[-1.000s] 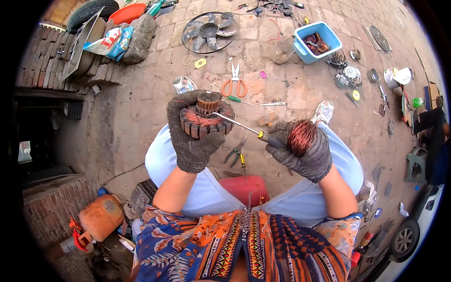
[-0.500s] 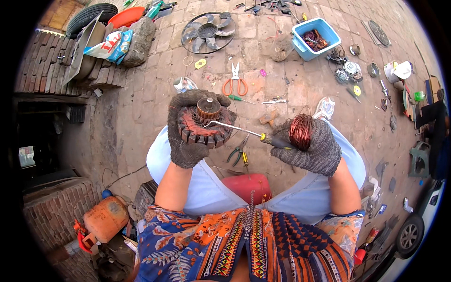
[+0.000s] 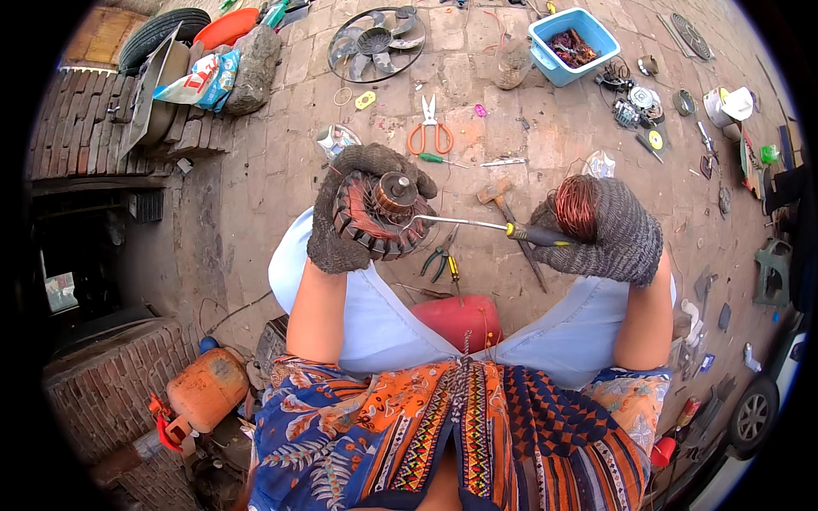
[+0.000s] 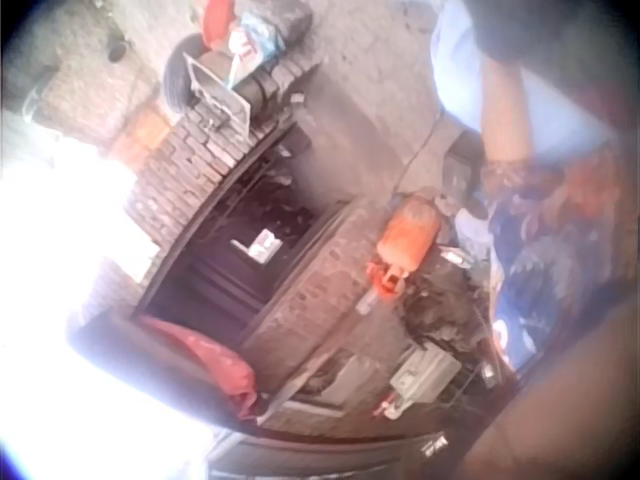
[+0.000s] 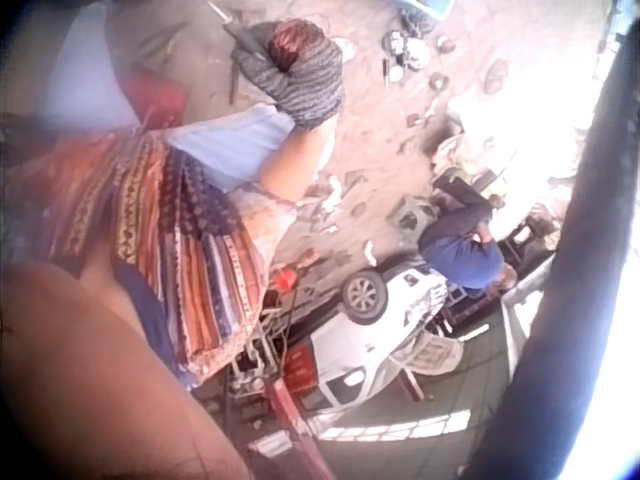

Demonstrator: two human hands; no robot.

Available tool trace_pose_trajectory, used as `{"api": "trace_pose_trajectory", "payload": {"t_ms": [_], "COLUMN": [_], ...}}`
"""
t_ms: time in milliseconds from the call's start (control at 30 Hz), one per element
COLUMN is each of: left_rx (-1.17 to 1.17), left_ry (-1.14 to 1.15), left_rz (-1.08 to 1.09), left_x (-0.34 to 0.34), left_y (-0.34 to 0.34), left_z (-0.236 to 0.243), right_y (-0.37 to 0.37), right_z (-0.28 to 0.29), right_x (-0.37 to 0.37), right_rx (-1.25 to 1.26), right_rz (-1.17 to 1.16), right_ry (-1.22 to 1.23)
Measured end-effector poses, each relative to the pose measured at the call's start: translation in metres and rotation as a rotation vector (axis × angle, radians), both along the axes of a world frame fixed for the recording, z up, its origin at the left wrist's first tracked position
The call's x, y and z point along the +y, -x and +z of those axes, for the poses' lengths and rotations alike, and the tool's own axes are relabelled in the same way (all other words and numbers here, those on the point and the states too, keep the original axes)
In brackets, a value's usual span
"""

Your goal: The person sits on the ground and winds copper wire around a motor stator by hand. They use a screwdriver to push the wire into the stator slots and pliers to cut the wire, repeating the process across multiple slots.

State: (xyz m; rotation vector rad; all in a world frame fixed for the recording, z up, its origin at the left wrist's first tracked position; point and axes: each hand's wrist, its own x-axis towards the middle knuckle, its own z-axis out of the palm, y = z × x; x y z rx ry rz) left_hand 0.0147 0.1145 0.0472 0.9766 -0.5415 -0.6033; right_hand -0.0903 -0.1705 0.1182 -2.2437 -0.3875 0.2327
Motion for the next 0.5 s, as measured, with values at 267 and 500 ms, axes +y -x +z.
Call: {"api": "trace_pose_trajectory", "payload": {"t_ms": [267,500], "left_rx": [0.072,0.241], "left_ry": [0.106,0.158], "left_rz": [-0.285,-0.335], "left_x": [0.008,0.008], "left_y": [0.000,0.005], "left_z": [-0.016,-0.024], "right_y": [0.013,0.022], "right_z": [-0.006,-0.009], "right_x": [-0.013,-0.012], "right_rx": [0.202,0.171], "right_rz": [0.042,0.078], "right_ry": [0.008,0.209]}}
